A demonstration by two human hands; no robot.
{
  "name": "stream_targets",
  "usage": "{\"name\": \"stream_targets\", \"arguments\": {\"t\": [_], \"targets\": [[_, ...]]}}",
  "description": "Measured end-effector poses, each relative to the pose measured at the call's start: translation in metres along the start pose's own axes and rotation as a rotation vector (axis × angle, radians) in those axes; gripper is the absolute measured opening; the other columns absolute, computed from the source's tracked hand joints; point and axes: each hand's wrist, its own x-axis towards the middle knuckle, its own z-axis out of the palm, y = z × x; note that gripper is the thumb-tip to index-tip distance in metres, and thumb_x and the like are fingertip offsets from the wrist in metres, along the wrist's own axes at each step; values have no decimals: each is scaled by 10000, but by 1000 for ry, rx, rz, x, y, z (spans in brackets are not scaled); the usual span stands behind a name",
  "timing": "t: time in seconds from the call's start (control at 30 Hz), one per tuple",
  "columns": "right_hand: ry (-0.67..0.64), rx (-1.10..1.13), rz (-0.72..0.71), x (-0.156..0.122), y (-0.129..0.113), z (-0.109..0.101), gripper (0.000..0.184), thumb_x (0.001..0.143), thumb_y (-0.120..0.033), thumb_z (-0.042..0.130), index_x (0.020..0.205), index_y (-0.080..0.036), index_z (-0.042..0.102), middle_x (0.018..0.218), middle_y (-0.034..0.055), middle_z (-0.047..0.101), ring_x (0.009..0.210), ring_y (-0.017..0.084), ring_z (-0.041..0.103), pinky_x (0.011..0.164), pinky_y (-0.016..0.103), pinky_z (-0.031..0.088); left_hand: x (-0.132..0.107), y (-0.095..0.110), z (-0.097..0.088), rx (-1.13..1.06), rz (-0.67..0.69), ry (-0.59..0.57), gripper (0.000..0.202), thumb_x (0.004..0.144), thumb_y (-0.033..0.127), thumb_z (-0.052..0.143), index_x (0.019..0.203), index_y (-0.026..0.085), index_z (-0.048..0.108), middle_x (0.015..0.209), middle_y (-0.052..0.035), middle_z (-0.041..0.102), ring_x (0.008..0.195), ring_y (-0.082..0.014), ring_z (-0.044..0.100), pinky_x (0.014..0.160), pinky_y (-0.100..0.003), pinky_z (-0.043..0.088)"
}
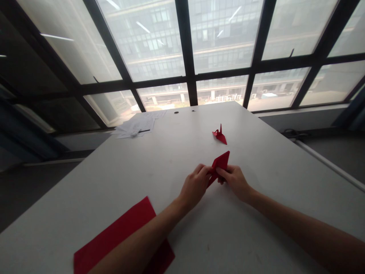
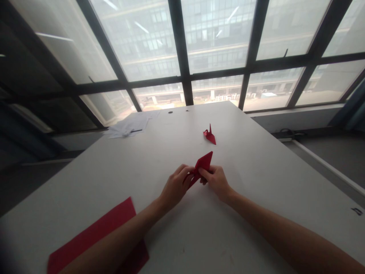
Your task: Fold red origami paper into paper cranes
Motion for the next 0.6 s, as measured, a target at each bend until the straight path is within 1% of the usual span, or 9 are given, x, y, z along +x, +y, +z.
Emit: {"name": "stream_targets", "arguments": {"t": [0.07, 0.2, 0.27, 0.37, 0.4, 0.47, 0.53, 0.6], "targets": [[-8, 11, 17, 1, 1, -1, 339, 778, -462, 766, 695, -138, 706, 562, 27, 616, 521, 142, 520, 510, 284, 396, 2, -2, -2, -68, -2, -8, 176, 973, 206, 557, 1097, 231, 681, 1023, -57, 666, 836, -161, 647, 750, -276, 530], [-10, 44, 34, 4, 5, -3, 333, 759, -460, 780, 702, -141, 706, 575, 23, 610, 533, 141, 512, 516, 284, 390, 4, -3, -5, -151, -18, -24, 166, 921, 217, 618, 1046, 213, 728, 998, -63, 671, 688, -122, 592, 647, -257, 529], [-2, 73, 40, 5, 5, -4, 349, 748, -477, 788, 713, -141, 701, 594, 22, 607, 539, 138, 504, 522, 286, 391, 5, -2, -7, -202, -22, -58, 228, 887, 213, 642, 1096, 207, 730, 1042, -75, 659, 669, -107, 579, 628, -253, 532], [5, 119, 50, 8, 5, -6, 368, 747, -499, 785, 744, -142, 696, 625, 20, 598, 547, 131, 490, 530, 286, 387, 7, -2, -11, -294, -41, -136, 391, 826, 192, 681, 1216, 224, 698, 1173, -95, 621, 724, -109, 607, 639, -251, 550], [4, 130, 53, 8, 5, -7, 366, 749, -498, 784, 749, -143, 692, 625, 16, 591, 547, 129, 484, 530, 285, 383, 8, -3, -12, -319, -50, -154, 413, 819, 189, 686, 1230, 230, 694, 1197, -98, 614, 735, -110, 612, 644, -251, 554], [1, 143, 58, 9, 5, -8, 355, 752, -486, 786, 749, -146, 685, 613, 8, 575, 545, 126, 476, 530, 282, 373, 10, -4, -14, -340, -69, -153, 376, 830, 193, 685, 1203, 229, 712, 1177, -94, 633, 724, -107, 605, 646, -249, 552], [-4, 145, 60, 10, 6, -8, 348, 753, -478, 789, 747, -147, 682, 604, 4, 570, 542, 126, 473, 530, 282, 366, 11, -6, -15, -316, -76, -117, 304, 851, 198, 672, 1146, 222, 739, 1105, -86, 671, 694, -109, 595, 641, -251, 548], [-9, 138, 60, 10, 6, -8, 354, 748, -484, 791, 738, -149, 679, 591, 2, 568, 536, 127, 469, 527, 283, 360, 12, -8, -16, -271, -60, -80, 254, 874, 197, 645, 1101, 223, 755, 1049, -81, 700, 734, -139, 626, 660, -267, 559]]}}
